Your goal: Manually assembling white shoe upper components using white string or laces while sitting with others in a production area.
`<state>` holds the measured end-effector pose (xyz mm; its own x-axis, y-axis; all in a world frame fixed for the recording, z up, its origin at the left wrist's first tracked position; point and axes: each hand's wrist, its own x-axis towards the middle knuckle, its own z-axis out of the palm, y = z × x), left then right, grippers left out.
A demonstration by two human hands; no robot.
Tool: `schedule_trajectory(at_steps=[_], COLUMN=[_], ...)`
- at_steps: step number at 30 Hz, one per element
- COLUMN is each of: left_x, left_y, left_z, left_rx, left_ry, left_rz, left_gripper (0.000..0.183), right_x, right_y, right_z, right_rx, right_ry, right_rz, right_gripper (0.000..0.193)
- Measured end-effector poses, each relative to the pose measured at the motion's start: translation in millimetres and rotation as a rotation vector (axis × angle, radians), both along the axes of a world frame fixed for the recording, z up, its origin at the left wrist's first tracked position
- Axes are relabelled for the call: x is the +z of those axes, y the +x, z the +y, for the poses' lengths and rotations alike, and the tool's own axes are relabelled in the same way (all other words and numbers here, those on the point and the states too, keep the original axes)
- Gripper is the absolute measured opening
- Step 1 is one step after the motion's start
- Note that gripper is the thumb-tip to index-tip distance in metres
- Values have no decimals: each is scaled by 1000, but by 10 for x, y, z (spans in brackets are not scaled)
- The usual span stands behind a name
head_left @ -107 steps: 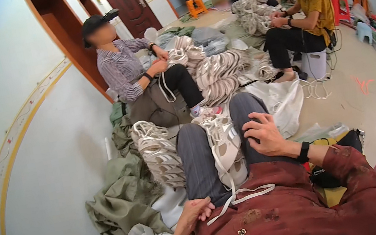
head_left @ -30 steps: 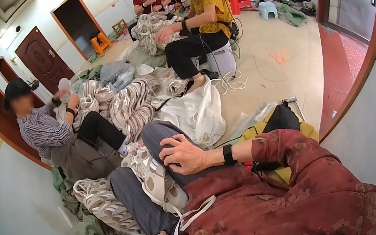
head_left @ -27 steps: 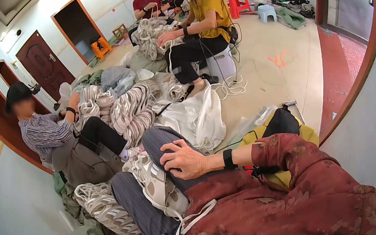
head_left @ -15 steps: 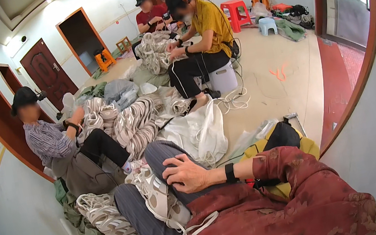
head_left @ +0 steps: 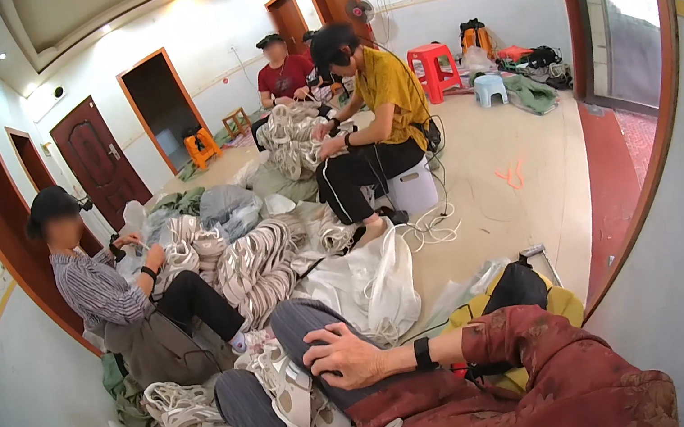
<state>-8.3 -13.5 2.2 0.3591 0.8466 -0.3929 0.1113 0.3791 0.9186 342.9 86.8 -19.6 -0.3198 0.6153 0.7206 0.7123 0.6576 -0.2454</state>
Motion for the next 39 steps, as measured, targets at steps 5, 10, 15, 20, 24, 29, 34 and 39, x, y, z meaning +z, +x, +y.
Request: schedule_trajectory(at_steps=[5, 10, 15, 20, 24, 29, 34, 39], left_x=[-156, -296, -285, -296, -110, 208, 242, 279], left_y=[-57, -89, -84, -105, -32, 59, 78, 136], left_z=[93, 155, 180, 189, 46, -154, -146, -162], left_rx=[-15, -16, -22, -26, 0, 30, 30, 46], left_ry=[-19, -33, -21, -22, 21, 69, 33, 45], left_rz=[4, 0, 57, 41, 14, -58, -82, -74], left_gripper=[31, 36, 36, 36, 30, 23, 25, 27], right_x=[11, 10, -34, -62, -69, -68, -77, -102], right_y=[5, -6, 0, -2, 21, 32, 58, 75], right_z=[6, -1, 9, 46, 45, 63, 48, 57], right_rx=[6, 12, -10, -9, -6, 9, -20, -24], right_ry=[-24, -36, -42, -60, -42, -60, -62, -76], right_rz=[-11, -18, -16, 1, 12, 23, 4, -3], right_gripper=[9, 9, 9, 9, 10, 9, 9, 10])
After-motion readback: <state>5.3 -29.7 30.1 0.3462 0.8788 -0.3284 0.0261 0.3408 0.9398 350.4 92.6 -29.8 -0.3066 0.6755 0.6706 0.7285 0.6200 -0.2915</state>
